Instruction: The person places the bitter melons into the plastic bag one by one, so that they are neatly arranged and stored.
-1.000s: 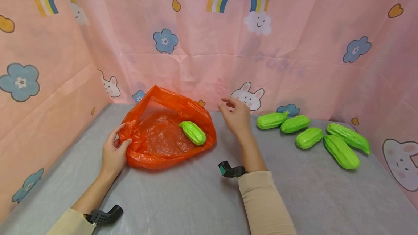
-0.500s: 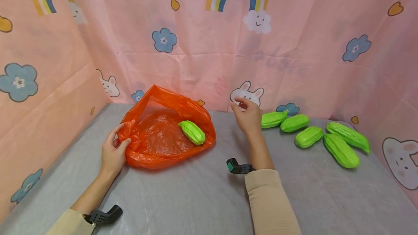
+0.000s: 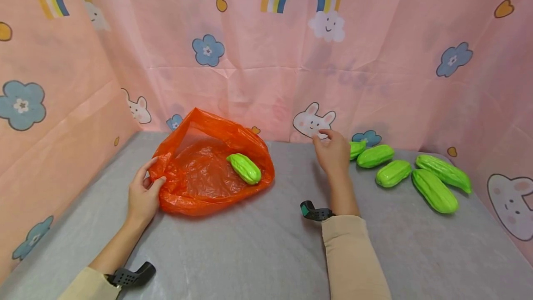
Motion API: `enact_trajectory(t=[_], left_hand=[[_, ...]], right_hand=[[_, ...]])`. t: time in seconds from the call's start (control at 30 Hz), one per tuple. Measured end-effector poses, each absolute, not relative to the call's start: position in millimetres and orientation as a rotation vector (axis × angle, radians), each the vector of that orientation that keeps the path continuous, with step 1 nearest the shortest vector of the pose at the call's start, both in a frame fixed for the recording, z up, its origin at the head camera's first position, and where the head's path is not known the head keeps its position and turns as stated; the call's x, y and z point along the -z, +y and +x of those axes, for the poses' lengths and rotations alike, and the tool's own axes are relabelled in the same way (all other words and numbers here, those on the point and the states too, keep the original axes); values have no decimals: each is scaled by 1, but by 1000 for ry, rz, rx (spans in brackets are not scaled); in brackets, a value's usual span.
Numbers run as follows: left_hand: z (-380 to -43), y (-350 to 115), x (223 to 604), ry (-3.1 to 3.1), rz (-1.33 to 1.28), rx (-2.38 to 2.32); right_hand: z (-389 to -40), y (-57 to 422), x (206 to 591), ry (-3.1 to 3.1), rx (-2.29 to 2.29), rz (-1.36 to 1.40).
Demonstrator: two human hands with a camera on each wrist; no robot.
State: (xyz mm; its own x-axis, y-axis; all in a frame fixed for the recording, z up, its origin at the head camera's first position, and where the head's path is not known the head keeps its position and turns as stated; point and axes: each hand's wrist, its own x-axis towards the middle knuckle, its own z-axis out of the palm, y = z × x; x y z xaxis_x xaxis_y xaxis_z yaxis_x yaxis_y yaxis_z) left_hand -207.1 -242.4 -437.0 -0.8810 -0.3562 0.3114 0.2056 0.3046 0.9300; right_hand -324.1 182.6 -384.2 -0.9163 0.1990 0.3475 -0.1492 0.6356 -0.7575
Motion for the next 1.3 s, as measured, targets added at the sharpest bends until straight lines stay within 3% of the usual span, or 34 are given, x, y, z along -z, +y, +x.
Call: enact_trajectory(t=[0.6,1.3], left_hand=[[-208,-241,437,-2115,131,1608],[-205,-243,438,-2105,106,1631]], right_hand=[[-329,207,401,-2377,-1128,-211],[-334,210,416,-2469,-1003,-200]])
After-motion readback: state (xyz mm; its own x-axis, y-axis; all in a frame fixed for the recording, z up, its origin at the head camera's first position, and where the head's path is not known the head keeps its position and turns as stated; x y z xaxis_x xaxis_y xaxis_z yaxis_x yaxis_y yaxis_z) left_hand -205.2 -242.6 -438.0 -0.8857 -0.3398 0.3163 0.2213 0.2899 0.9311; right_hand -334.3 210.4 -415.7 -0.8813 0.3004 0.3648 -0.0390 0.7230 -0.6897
